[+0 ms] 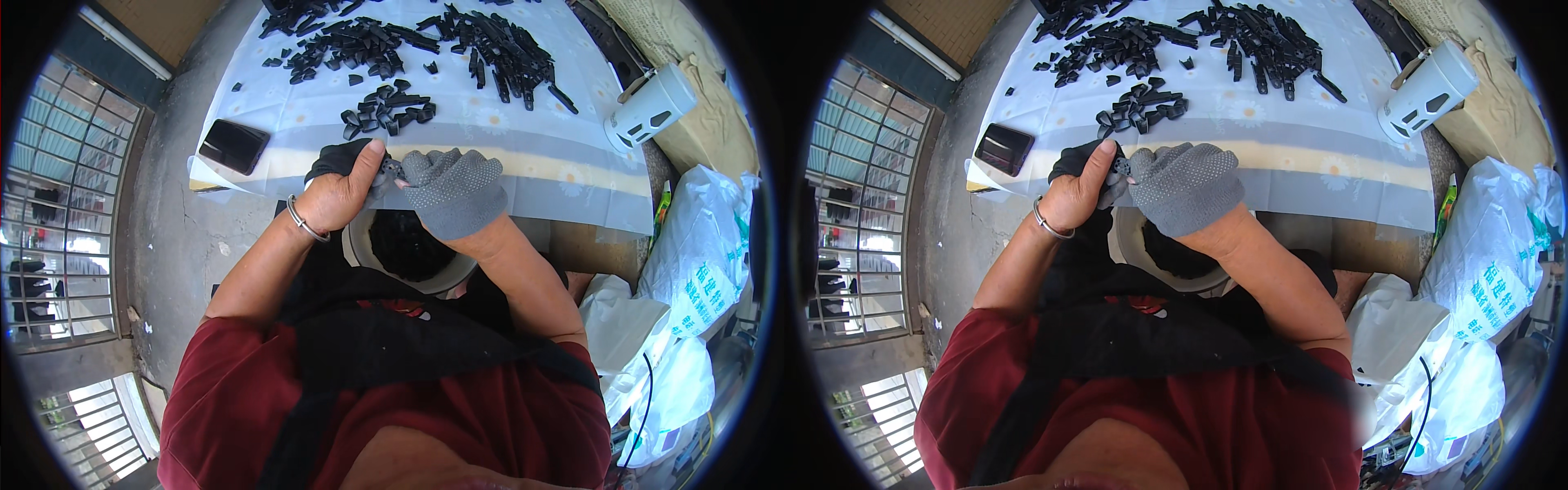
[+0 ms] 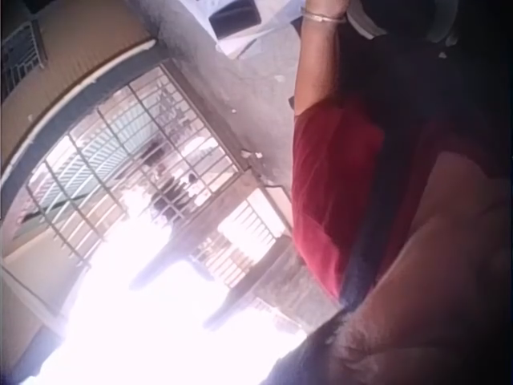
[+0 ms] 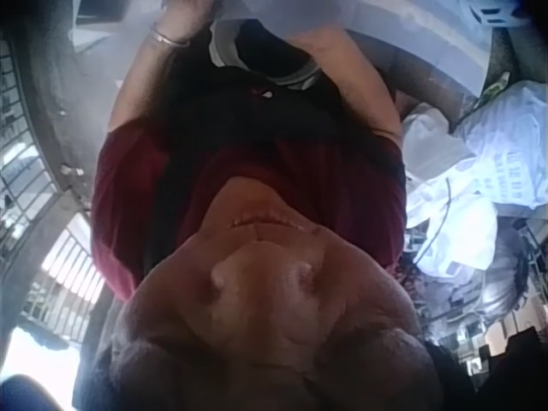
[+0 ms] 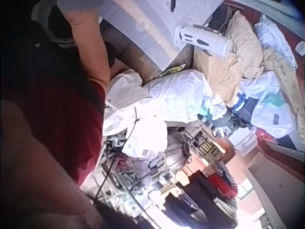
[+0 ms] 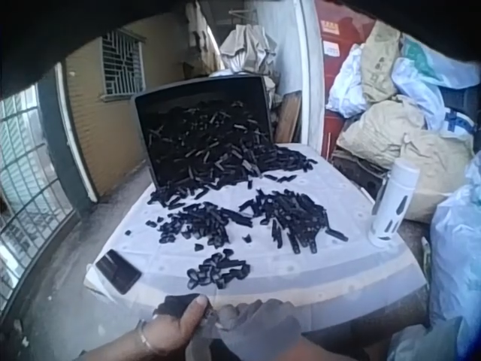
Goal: Sorting and inspecting small black plastic components on a workbench in a production facility.
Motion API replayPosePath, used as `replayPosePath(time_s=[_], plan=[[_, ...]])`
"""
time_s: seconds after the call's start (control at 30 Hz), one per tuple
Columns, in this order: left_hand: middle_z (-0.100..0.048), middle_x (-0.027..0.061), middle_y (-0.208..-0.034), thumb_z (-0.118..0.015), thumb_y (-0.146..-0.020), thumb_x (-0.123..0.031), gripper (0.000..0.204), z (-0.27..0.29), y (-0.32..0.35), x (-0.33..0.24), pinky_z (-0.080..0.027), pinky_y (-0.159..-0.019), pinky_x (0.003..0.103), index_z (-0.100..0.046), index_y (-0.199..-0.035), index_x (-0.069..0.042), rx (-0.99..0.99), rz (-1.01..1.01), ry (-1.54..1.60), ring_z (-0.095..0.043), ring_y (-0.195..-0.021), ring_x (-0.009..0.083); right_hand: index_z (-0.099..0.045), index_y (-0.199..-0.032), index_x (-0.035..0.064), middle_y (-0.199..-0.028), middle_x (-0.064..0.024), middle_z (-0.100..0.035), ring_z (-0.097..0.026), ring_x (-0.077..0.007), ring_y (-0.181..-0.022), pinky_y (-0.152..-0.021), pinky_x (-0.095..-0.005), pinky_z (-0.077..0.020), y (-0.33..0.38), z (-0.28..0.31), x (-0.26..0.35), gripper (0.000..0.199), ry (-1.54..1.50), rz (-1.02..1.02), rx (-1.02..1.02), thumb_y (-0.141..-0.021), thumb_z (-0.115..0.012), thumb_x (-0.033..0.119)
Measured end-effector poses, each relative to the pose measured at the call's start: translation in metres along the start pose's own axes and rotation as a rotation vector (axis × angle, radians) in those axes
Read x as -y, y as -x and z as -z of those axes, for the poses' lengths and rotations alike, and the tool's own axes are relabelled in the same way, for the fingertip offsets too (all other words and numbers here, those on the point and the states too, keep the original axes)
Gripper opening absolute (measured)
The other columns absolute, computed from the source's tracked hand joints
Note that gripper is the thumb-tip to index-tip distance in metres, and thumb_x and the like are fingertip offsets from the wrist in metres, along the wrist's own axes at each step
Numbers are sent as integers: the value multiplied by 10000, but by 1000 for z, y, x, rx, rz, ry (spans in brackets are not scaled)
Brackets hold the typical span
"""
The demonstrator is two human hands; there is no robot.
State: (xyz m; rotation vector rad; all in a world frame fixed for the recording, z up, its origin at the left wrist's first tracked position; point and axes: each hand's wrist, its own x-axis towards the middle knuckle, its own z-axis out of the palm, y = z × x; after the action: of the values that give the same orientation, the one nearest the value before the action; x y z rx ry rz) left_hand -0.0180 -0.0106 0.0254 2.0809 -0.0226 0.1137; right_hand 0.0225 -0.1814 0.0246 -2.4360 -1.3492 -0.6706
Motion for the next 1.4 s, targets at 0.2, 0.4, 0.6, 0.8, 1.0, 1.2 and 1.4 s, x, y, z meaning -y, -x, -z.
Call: replayPosePath(time_s=[0.2, 0.4, 0.6, 0.8, 1.0, 1.2, 1.4], plan=[[-517, 66, -571, -370, -924, -325, 420, -2, 4, -10, -384, -495, 277, -575, -743, -7, -72, 4, 36, -460, -504, 159, -566, -852, 63, -702, -105, -555, -535, -253, -606, -534, -380, -400, 2, 3, 3, 185, -77, -27, -84, -781, -558, 233], [-558, 166, -640, -393, -905, -195, 301, -9, 12, -1, -411, -521, 357, -542, -726, -5, -131, -109, -188, -539, -579, 328, -592, -813, 63, -776, -102, -567, -532, -274, -655, -578, -397, -406, 4, -10, 11, 136, -107, -56, 139, -758, -561, 183], [-541, 181, -642, -389, -892, -168, 275, -8, 24, -3, -416, -558, 392, -517, -708, -10, -132, -166, -228, -526, -618, 373, -599, -821, 72, -822, -92, -581, -541, -289, -700, -616, -398, -415, 4, -25, 18, 131, -240, 97, -28, -740, -567, 170], [-561, 161, -642, -365, -919, -271, 369, 4, 17, -5, -424, -564, 350, -560, -761, -1, -78, 35, -4, -543, -597, 316, -593, -823, 62, -764, -103, -579, -531, -276, -653, -566, -377, -401, -8, -9, 4, 193, -232, 37, -83, -772, -587, 248], [-583, 164, -670, -320, -931, -304, 421, -8, 18, 11, -432, -583, 354, -570, -783, 1, -50, 154, 7, -558, -616, 313, -583, -816, 61, -742, -108, -575, -555, -287, -670, -608, -388, -428, -4, -17, 8, 202, -221, 26, 65, -797, -528, 254], [-593, 178, -768, -369, -904, -367, 417, 13, 12, 15, -448, -640, 377, -576, -875, -6, 133, 78, -393, -579, -707, 322, -607, -877, 48, -860, -143, -594, -550, -330, -844, -741, -409, -435, -8, -10, -19, 320, -493, -49, 362, -830, -505, 347], [-590, 148, -868, -510, -816, -346, 334, 18, -26, 44, -471, -679, 367, -583, -958, -52, -312, -166, -840, -586, -773, 290, -606, -954, 71, -943, -165, -587, -544, -345, -891, -792, -417, -427, -52, -42, -61, 295, 43, -340, 155, -836, -487, 314]])
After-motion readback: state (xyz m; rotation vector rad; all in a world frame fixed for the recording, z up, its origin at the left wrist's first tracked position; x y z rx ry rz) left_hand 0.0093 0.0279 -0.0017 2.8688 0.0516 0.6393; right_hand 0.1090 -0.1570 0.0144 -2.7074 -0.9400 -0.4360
